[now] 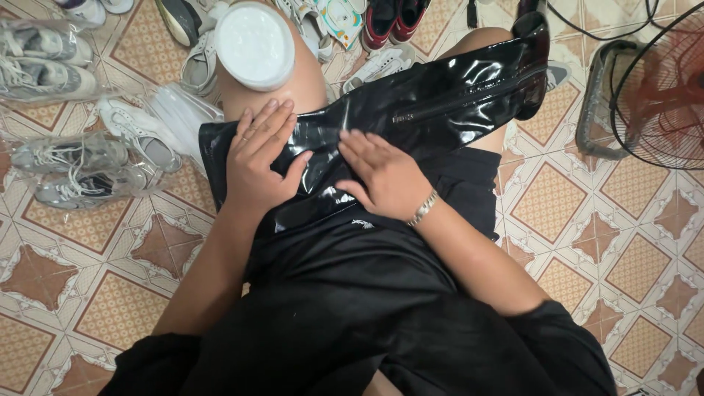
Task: Cleaning and polishing a pair of black high-heeled boots using cleaning cream and a cloth.
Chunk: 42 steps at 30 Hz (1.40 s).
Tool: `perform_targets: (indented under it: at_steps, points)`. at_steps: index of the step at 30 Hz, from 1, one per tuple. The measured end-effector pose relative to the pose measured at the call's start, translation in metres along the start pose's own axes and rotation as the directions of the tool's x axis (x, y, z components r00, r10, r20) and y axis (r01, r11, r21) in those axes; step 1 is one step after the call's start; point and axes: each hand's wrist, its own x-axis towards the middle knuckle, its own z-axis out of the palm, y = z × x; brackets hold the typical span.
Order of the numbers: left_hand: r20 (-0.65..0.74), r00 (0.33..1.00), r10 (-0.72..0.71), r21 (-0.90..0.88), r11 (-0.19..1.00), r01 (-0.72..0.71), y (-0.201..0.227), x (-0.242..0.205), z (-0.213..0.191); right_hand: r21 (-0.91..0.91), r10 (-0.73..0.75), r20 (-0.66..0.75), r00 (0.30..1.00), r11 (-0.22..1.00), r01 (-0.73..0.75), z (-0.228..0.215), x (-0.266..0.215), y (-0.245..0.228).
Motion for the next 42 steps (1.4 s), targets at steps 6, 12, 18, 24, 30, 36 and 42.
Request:
perform_targets:
  at_steps: [6,12,18,24,30,36,42]
  points:
    - [-0.027,1.0,-0.01,-0.016,1.0,0.01,-0.002,-0.002,-0.001,-0.248,0.118,-0.197,0.973,0.954,-0.166,-0.025,0.009,0.032]
    - [-0.016,1.0,0.003,0.027,1.0,-0.002,-0.001,0.0,0.001,-0.048,0.116,-0.2,0.973,0.991,-0.128,0.002,0.022,0.022]
    - [-0.016,1.0,-0.004,0.056,0.998,0.005,-0.001,0.001,0.0,-0.087,0.019,-0.105,0.994,0.996,-0.028,-0.012,0.002,0.021]
    - [-0.017,1.0,-0.002,0.05,0.999,0.003,0.001,0.003,0.001,-0.162,0.067,-0.228,0.971,0.981,-0.106,-0.008,0.027,0.017]
    - [0.017,1.0,0.006,0.077,0.997,-0.007,-0.001,0.0,0.002,0.099,-0.057,0.064,0.996,0.994,0.05,-0.008,-0.009,0.008]
    - [-0.019,0.999,-0.035,0.055,0.998,0.036,0.002,0.001,0.003,-0.043,0.035,-0.108,0.994,0.998,-0.04,-0.021,-0.005,0.003]
    - [-0.005,1.0,0.007,0.088,0.996,-0.007,0.001,0.001,0.003,0.266,-0.124,0.084,0.989,0.959,0.098,-0.008,-0.037,0.01]
